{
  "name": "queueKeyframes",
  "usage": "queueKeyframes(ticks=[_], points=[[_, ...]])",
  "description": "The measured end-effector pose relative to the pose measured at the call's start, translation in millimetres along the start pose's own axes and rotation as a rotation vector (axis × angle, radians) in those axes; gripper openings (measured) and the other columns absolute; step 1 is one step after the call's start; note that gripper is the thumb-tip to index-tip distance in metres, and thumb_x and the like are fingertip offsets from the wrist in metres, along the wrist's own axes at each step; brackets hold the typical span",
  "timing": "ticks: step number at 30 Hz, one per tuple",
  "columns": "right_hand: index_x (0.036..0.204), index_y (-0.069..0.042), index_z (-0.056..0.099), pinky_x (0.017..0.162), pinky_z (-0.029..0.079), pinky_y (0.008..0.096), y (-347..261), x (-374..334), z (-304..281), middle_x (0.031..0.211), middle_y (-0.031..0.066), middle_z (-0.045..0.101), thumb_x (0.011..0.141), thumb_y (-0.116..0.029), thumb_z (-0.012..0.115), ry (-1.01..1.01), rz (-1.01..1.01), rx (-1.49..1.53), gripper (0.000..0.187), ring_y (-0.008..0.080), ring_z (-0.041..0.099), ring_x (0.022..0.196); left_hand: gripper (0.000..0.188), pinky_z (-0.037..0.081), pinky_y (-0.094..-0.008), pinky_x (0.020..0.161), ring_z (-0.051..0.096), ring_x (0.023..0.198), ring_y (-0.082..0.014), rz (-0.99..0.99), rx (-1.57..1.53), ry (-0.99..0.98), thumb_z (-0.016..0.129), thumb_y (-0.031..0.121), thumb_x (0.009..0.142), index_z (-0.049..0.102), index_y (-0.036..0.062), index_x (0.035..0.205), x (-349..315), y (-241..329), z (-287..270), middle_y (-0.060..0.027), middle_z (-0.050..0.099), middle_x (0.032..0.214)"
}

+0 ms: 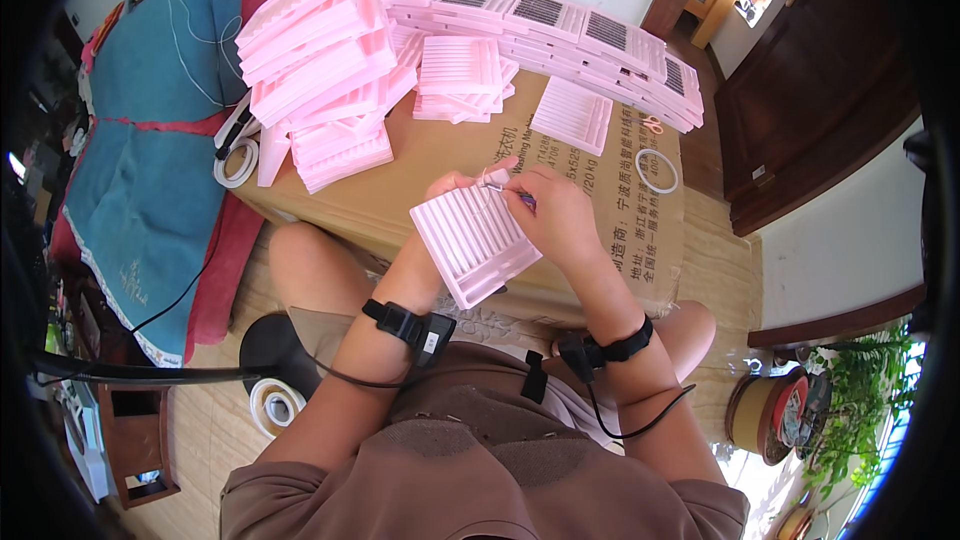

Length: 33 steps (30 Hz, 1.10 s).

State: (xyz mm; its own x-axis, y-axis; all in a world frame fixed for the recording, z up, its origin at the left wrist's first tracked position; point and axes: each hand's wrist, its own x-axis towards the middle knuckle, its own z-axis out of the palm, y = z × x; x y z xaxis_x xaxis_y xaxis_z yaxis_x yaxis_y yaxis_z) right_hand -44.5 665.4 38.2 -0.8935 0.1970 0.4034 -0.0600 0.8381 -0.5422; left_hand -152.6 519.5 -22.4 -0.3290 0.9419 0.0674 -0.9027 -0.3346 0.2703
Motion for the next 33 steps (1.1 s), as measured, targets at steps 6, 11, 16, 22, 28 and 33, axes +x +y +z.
queueKeyframes(ticks=[6,11,16,22,28,33], points=[[0.088,-0.012,0.071,0.066,0.055,0.0429,-1.3,-3.0,0.0,0.089,0.0061,0.067,0.089,-0.02,0.068,0.025,-0.008,-0.051,0.009,0.0313,0.069,0.075,0.074,0.053,-0.0424,0.102,0.064,0.118,-0.0306,-0.01,0.009,-0.014,0.041,0.028,0.09,0.031,0.001,0.158,1.9,-0.8,-2.7,-0.0201,0.06,0.137],[0.087,-0.009,0.072,0.065,0.054,0.0398,1.7,-5.4,-0.3,0.085,0.0074,0.066,0.088,-0.016,0.07,-0.009,-0.022,-0.021,0.007,0.0299,0.068,0.073,0.071,0.055,-0.0419,0.099,0.067,0.113,-0.0306,0.011,0.046,0.083,0.041,0.027,0.09,0.034,0.0008,0.157,-4.3,-2.9,12.2,-0.0208,0.062,0.133],[0.087,-0.004,0.072,0.058,0.047,0.0318,16.7,-13.5,-18.8,0.075,0.0066,0.065,0.087,-0.012,0.072,-0.195,-0.017,0.167,0.007,0.0184,0.062,0.063,0.069,0.055,-0.0457,0.098,0.066,0.113,-0.0328,0.017,0.05,0.007,0.04,0.023,0.091,0.034,0.0018,0.156,-11.1,-2.2,13.7,-0.0211,0.064,0.128],[0.091,-0.005,0.074,0.064,0.05,0.0365,51.9,-12.8,-75.9,0.077,0.0132,0.069,0.084,-0.018,0.072,-0.887,0.187,0.233,0.015,0.028,0.066,0.073,0.08,0.035,-0.0555,0.115,0.057,0.113,-0.0391,0.008,0.061,-0.078,0.049,0.032,0.082,0.035,0.0048,0.157,10.3,0.6,-12.3,-0.0137,0.061,0.116],[0.09,-0.011,0.075,0.071,0.053,0.0431,58.5,-19.1,-44.2,0.084,0.0108,0.072,0.085,-0.023,0.067,-0.405,0.249,-0.137,0.016,0.0331,0.068,0.08,0.076,0.036,-0.0536,0.114,0.057,0.112,-0.0373,0.078,0.138,0.046,0.048,0.031,0.084,0.038,0.0032,0.154,16.2,-4.4,-20.8,-0.0137,0.062,0.113],[0.09,-0.008,0.075,0.069,0.054,0.0421,66.7,-17.5,-38.5,0.079,0.0136,0.071,0.084,-0.021,0.068,-0.289,0.254,-0.156,0.015,0.0332,0.069,0.076,0.069,0.04,-0.0479,0.11,0.058,0.11,-0.0334,0.249,0.199,0.183,0.048,0.033,0.09,0.043,0.0047,0.152,13.8,-1.2,-18.8,-0.0118,0.062,0.111]])
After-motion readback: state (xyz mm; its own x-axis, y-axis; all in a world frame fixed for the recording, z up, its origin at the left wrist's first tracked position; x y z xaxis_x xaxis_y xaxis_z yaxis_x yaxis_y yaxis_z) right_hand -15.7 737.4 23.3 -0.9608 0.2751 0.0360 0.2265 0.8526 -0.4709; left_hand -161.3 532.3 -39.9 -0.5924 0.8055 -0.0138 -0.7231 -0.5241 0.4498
